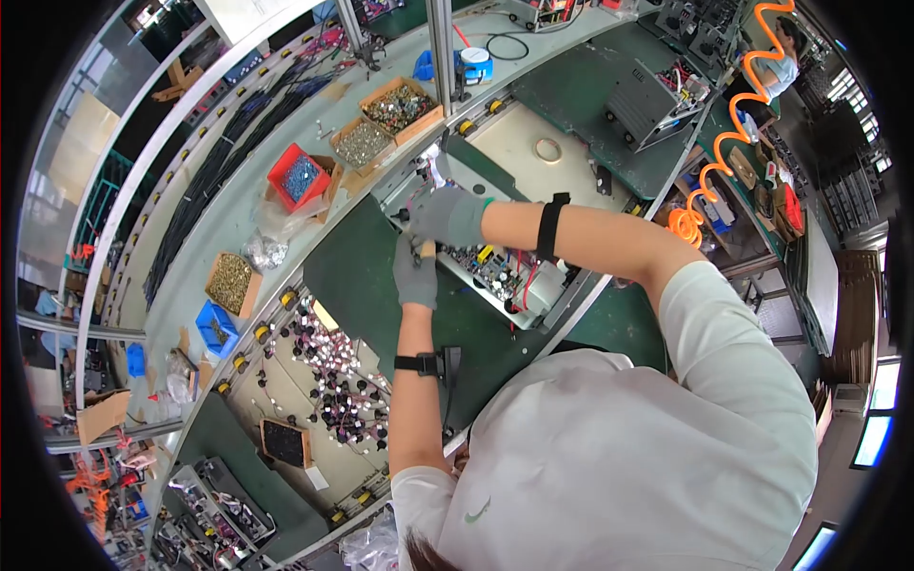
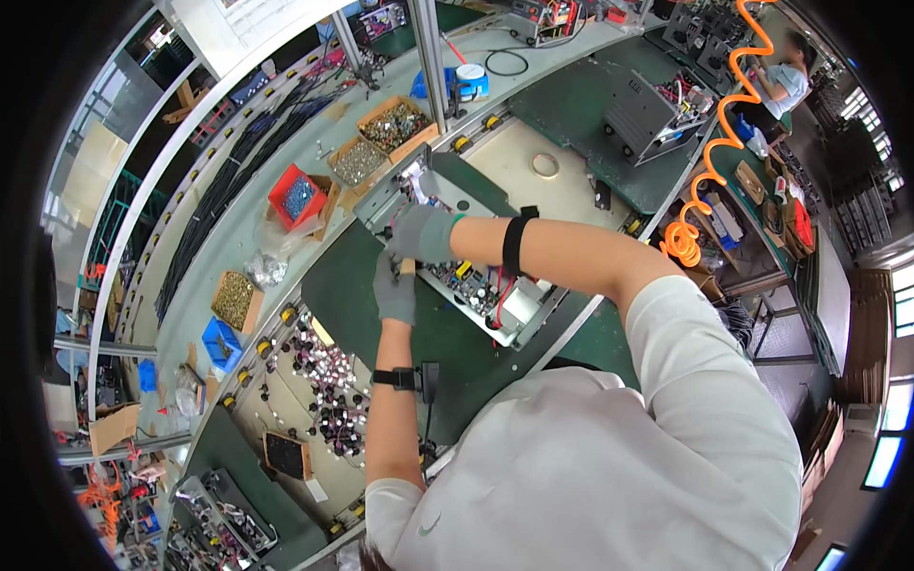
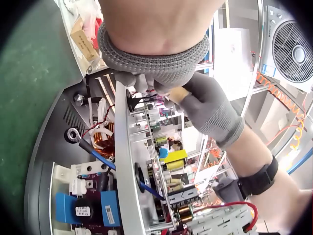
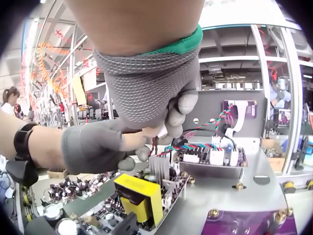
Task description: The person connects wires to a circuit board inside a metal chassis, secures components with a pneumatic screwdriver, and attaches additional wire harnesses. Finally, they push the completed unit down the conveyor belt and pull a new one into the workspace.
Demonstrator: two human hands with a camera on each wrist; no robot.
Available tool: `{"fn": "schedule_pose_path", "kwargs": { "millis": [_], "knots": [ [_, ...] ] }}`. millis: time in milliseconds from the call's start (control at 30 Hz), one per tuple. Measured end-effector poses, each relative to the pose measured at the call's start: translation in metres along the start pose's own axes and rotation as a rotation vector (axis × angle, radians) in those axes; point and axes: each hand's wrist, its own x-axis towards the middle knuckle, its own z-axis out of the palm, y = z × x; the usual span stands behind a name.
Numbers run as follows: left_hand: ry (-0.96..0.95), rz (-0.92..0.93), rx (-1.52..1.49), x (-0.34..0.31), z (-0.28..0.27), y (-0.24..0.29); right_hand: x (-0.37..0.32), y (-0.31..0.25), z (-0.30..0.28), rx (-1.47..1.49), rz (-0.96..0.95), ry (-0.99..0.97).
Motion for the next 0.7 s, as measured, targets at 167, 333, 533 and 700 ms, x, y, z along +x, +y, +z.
{"fn": "schedule_pose_path", "kwargs": {
  "millis": [167, 333, 533, 700],
  "knots": [
    [-0.123, -0.049, -0.07, 0.013, -0.001, -0.015, -0.011, 0.014, 0.015, -0.033, 0.047, 0.085],
    [-0.109, -0.128, -0.032, 0.013, 0.01, -0.004, -0.019, 0.026, -0.004, 0.101, 0.404, -0.014],
    [0.21, -0.17, -0.377, 0.012, 0.027, -0.015, -0.045, 0.028, 0.002, 0.119, 0.171, -0.161],
    [0.219, -0.183, -0.267, 0.016, 0.024, -0.013, -0.05, 0.021, -0.015, 0.112, 0.163, -0.347]
  ]
}}
